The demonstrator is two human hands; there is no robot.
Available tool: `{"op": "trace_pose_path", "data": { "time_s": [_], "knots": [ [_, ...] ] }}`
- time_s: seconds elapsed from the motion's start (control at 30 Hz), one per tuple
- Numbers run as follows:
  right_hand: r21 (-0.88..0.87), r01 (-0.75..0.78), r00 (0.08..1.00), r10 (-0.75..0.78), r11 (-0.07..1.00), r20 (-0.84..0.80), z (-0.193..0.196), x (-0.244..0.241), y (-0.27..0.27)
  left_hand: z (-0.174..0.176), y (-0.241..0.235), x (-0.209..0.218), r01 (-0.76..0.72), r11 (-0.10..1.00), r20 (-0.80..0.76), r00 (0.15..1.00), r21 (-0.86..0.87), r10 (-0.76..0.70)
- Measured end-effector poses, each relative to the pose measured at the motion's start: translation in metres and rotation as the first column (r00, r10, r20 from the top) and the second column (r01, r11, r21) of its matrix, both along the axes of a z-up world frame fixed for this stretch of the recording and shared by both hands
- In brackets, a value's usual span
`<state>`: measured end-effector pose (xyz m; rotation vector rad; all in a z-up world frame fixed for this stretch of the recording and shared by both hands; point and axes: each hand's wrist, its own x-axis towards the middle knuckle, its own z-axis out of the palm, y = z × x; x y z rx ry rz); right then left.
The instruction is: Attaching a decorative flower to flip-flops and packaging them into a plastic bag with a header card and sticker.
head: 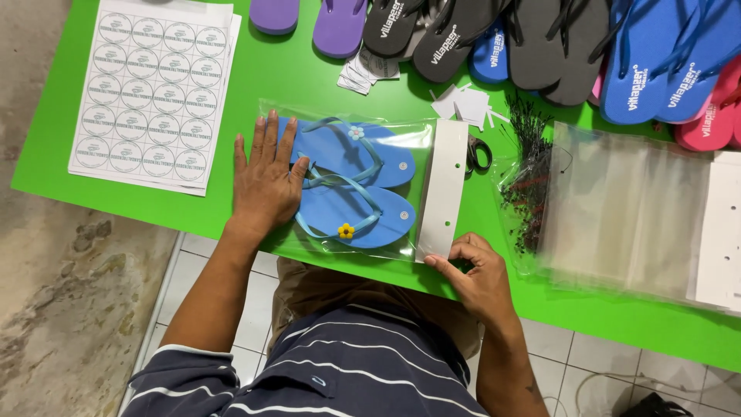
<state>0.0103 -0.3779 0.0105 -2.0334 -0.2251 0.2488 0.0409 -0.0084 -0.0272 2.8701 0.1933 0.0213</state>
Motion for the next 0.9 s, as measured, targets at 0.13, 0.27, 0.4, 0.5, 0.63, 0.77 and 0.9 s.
{"op": "trace_pose_path", "data": {
  "time_s": [0.13, 0.27, 0.4, 0.5, 0.63, 0.77, 0.9],
  "knots": [
    [0.001, 0.018, 0.999, -0.018, 1.0, 0.03, -0.005, -0.002, 0.0, 0.006, -0.002, 0.0, 0.004, 1.0, -0.014, 1.0, 0.01, -0.004],
    [0.071, 0.121, 0.991, -0.125, 0.99, 0.054, -0.012, -0.008, -0.003, 0.001, 0.003, 0.001, 0.019, 0.999, -0.018, 1.0, 0.026, -0.018],
    [0.192, 0.207, 0.969, -0.228, 0.959, 0.095, -0.03, -0.015, -0.008, 0.001, 0.011, 0.011, 0.047, 0.994, 0.065, 0.996, 0.097, -0.054],
    [0.188, 0.213, 0.946, -0.251, 0.959, 0.207, -0.036, -0.017, -0.009, 0.026, 0.003, 0.038, 0.185, 0.982, 0.493, 0.851, 0.037, -0.179],
    [0.186, 0.199, 0.934, -0.244, 0.962, 0.262, -0.034, -0.015, -0.006, 0.024, -0.013, 0.102, 0.293, 0.926, 0.621, 0.687, 0.237, -0.377],
    [0.132, 0.153, 0.934, -0.186, 0.979, 0.304, -0.028, -0.017, -0.008, 0.023, -0.042, 0.155, 0.31, 0.715, 0.437, 0.62, 0.627, -0.652],
    [0.157, 0.136, 0.941, -0.177, 0.978, 0.289, -0.023, -0.018, -0.009, 0.005, -0.056, 0.199, 0.414, 0.462, 0.09, 0.662, 0.784, -0.745]
  ]
}}
